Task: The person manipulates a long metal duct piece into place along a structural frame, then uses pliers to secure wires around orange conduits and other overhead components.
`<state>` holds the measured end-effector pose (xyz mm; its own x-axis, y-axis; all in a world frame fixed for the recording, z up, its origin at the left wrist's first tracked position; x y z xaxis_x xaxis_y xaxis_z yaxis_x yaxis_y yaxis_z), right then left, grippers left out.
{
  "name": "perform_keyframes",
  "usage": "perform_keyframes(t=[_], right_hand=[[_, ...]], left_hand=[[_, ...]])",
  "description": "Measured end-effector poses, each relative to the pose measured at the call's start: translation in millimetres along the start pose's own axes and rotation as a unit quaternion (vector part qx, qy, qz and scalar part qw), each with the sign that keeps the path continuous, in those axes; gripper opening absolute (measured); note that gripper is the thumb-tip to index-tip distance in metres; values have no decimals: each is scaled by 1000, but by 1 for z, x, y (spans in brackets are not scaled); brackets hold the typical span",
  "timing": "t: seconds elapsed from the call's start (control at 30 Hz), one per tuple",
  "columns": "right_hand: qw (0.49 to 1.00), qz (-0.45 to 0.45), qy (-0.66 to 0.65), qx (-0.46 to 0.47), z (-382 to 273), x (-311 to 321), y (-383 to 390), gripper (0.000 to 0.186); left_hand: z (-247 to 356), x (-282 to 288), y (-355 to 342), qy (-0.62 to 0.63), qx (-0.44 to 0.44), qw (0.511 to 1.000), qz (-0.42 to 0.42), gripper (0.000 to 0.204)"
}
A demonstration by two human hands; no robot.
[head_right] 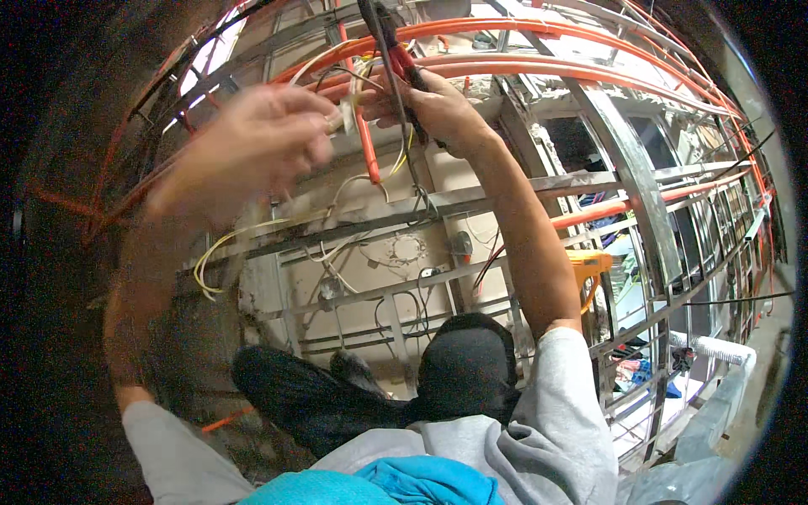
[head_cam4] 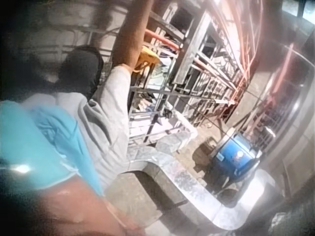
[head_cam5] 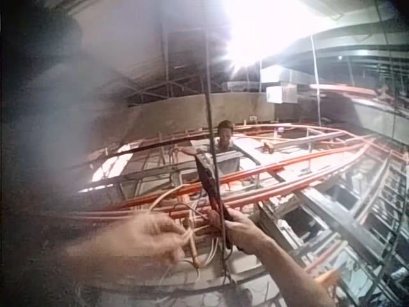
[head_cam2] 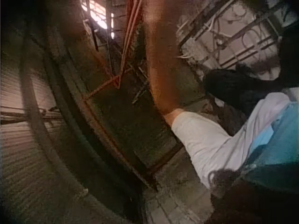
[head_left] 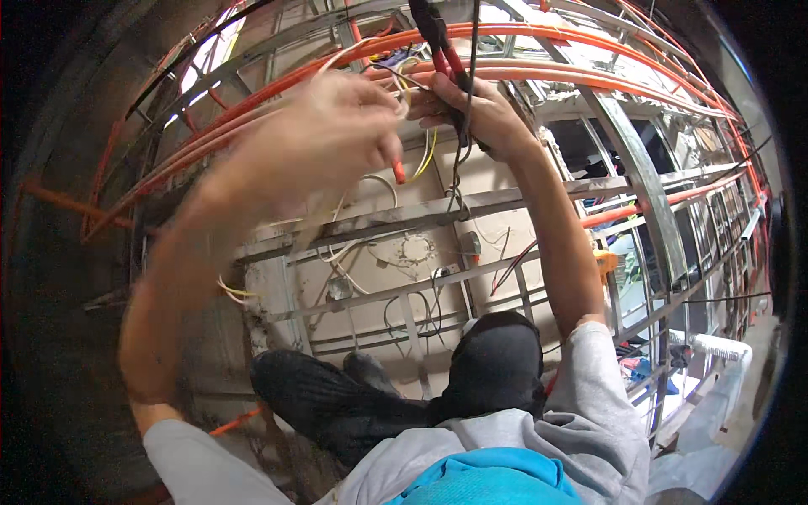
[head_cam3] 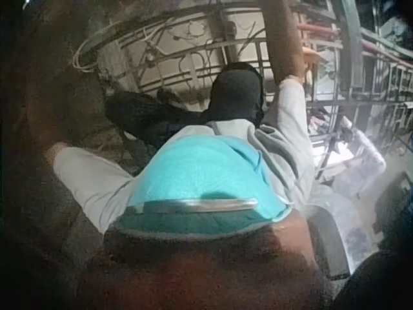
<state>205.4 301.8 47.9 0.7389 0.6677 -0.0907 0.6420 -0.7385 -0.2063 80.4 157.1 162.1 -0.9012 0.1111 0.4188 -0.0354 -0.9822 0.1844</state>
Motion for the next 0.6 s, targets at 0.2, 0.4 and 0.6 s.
perform_keyframes(t=[0.2,0.4,0.6], right_hand=[[992,0,-94,-85,3,-4,12,33],[988,114,-89,-55,-2,43,4,23],[979,187,-81,-23,-16,71,-35,16]], left_hand=[[-50,-74,-21,42,-64,996,-36,29],[-69,-95,-43,197,-36,979,-32,35],[-118,-71,21,88,-24,994,-66,38]])
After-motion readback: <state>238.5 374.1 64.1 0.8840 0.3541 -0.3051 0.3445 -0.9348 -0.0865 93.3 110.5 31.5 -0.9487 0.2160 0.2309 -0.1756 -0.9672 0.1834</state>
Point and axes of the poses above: each hand's wrist, its own y-axis away from the middle knuckle, its own x-axis out of the back of the hand, z = x × y, the point moved 7 cm from there along -y, towards the middle knuckle, and after that the axes turned 3 degrees about z, right-handed, at the moved point
